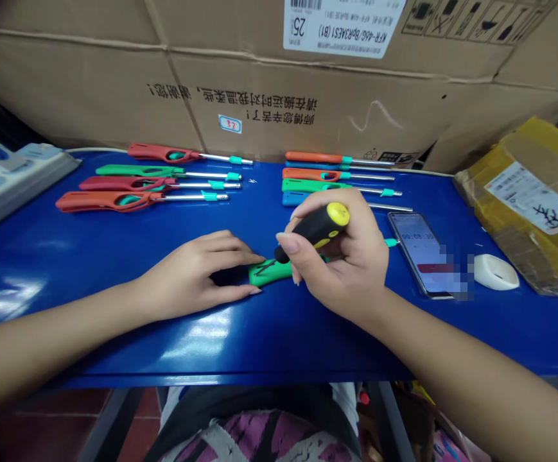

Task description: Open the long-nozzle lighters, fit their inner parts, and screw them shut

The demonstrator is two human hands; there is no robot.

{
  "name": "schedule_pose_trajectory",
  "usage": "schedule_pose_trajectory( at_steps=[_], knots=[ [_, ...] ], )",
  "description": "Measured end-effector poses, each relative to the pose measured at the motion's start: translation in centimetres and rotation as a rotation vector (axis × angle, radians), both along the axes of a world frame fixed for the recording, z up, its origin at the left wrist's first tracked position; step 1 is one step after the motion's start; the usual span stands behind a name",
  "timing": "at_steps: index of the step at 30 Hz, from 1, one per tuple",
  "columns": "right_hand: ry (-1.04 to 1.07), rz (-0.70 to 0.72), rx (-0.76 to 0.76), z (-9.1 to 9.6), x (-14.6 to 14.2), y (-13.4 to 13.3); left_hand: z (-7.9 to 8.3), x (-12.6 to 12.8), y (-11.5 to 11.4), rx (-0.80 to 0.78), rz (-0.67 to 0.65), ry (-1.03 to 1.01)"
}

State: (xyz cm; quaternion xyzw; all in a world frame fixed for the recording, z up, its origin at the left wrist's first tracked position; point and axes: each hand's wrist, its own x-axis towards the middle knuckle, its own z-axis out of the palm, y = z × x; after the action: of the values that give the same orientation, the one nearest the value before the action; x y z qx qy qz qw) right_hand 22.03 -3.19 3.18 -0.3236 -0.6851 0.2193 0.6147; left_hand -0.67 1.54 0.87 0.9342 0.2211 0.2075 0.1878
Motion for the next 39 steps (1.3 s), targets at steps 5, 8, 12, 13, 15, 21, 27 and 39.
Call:
schedule_pose_trajectory(
  at_steps=[5,8,12,13,15,21,27,39],
  knots=[
    [-0.003,0.019,-0.005,0.0,0.1,-0.1,0.0,0.0,-0.1,0.000,0.004,0.000],
    [0.016,0.019,-0.043,0.2,-0.2,-0.2,-0.2,0.1,-0.1,-0.015,0.008,-0.013],
    [0.063,-0.012,-0.096,0.6,-0.8,-0.3,-0.3,0.2,0.0,-0.065,0.017,-0.036],
    [0.071,-0.006,-0.096,0.6,-0.9,-0.2,-0.4,0.2,0.0,-0.073,0.017,-0.042],
    [0.081,0.012,-0.094,0.7,-1.0,-0.1,-0.3,0.2,0.1,-0.083,0.018,-0.046],
    [0.062,0.053,-0.023,0.1,-0.4,0.2,-0.3,0.2,0.1,-0.096,0.009,-0.036],
    [-0.095,0.136,-0.036,0.3,0.5,-0.4,-0.3,0.2,0.1,-0.080,0.008,-0.031],
    [-0.215,-0.008,0.074,0.4,0.9,-0.1,-0.2,0.2,0.1,-0.083,0.000,-0.024]
  ],
)
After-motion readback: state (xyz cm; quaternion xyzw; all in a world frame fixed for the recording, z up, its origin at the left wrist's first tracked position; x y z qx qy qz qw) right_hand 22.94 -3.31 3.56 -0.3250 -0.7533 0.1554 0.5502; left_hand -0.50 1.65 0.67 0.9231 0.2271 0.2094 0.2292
